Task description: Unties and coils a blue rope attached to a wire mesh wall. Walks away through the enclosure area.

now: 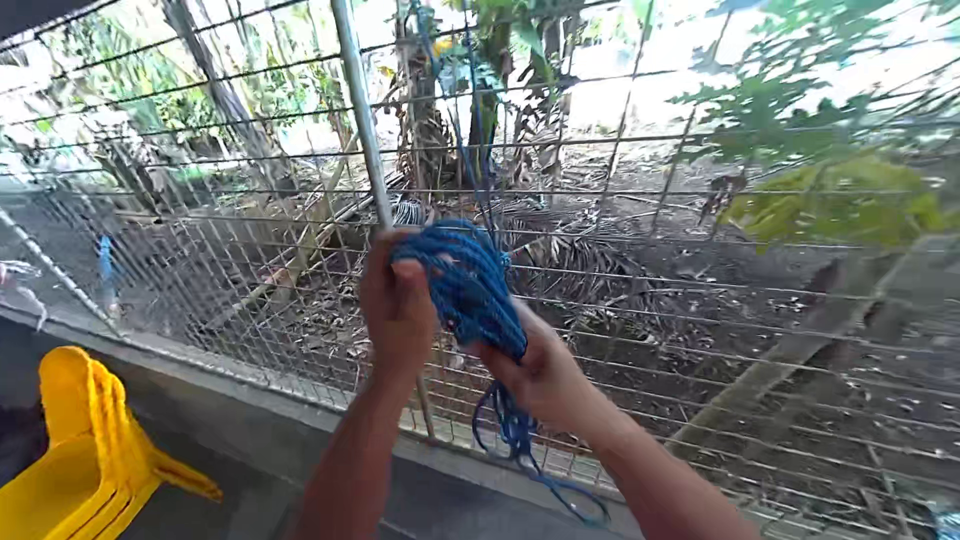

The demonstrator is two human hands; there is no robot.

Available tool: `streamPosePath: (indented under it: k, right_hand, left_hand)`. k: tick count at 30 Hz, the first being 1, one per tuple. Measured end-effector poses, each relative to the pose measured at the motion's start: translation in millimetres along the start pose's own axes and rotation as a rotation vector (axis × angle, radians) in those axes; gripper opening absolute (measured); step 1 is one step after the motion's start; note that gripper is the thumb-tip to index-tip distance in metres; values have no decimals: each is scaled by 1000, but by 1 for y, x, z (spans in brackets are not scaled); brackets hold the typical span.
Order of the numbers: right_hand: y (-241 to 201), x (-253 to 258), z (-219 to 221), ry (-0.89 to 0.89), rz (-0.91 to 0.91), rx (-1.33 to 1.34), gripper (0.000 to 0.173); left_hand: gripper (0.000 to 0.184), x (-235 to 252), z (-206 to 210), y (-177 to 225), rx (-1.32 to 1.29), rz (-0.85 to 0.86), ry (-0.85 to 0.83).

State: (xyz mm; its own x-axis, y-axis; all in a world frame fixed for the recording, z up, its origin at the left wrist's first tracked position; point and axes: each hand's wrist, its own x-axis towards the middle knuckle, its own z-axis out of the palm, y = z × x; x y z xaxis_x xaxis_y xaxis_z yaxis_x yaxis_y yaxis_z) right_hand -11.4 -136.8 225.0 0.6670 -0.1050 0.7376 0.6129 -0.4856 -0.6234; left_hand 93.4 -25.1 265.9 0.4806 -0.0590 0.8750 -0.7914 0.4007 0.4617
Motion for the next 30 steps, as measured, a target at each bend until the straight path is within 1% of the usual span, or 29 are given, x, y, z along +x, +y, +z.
streamPosePath:
  k: [1, 2, 3, 5, 6, 8, 9, 10, 11, 13, 14, 15, 16, 17, 18, 20, 21, 23, 25, 26, 28, 30]
  right_hand:
    - [-5, 9, -12, 57, -15, -88, 31]
    - [-9, 17, -24, 123, -30, -159, 28]
    - [-13, 26, -35, 190, -36, -228, 28]
    - [-17, 46, -54, 309, -23, -340, 34]
    - [-17, 56, -61, 346, -3, -375, 36]
    - [-13, 78, -70, 407, 15, -456, 42]
    - [-10, 88, -72, 419, 27, -491, 44]
    - [-7, 98, -74, 412, 51, -519, 46]
    - [-5, 107, -74, 386, 81, -536, 48]
    - [-4, 123, -71, 292, 169, -546, 51]
    - [-4, 130, -68, 224, 229, -569, 52]
    - [-6, 136, -64, 150, 304, -611, 51]
    - [-8, 141, -60, 80, 377, -667, 51]
    - [-10, 145, -57, 16, 441, -727, 51]
    - [-12, 148, -54, -33, 490, -776, 52]
    - [-15, 151, -48, -75, 538, -838, 48]
    - [-14, 153, -46, -92, 539, -859, 47]
    - [-10, 157, -48, -161, 480, -893, 44]
    - [-2, 161, -56, -280, 391, -958, 35]
    - [0, 160, -59, -322, 348, -993, 33]
    - [3, 156, -62, -341, 295, -1041, 33]
    - [9, 148, -60, -321, 306, -1036, 47]
  left_hand:
    - [62, 19, 1, -4, 15, 8, -71]
    - [71, 41, 4, -8, 7, -26, -133]
    - [72, 64, 11, -11, 6, -85, -150]
    - [57, 101, 30, -17, 25, -228, -148]
    - [55, 112, 40, -21, 23, -284, -158]
    - [69, 121, 63, -28, 5, -347, -179]
    - [72, 120, 72, -29, -3, -354, -178]
    - [69, 118, 77, -31, -21, -360, -172]
    - [59, 117, 78, -32, -35, -373, -166]
    - [30, 119, 75, -31, -39, -417, -170]
    - [21, 120, 73, -31, -44, -423, -177]
    - [16, 120, 73, -33, -54, -415, -174]
    - [15, 118, 72, -34, -53, -391, -157]
    - [17, 114, 71, -35, -27, -359, -134]
    - [23, 111, 69, -36, 13, -323, -121]
    - [39, 104, 65, -34, 115, -252, -127]
    - [45, 100, 64, -33, 134, -220, -150]
    - [45, 97, 66, -30, 82, -181, -211]
    - [46, 96, 62, -40, 25, -174, -249]
    - [50, 94, 59, -45, 84, -139, -289]
    - [59, 88, 54, -51, 403, -6, -360]
    - [67, 76, 50, -69, 624, 80, -395]
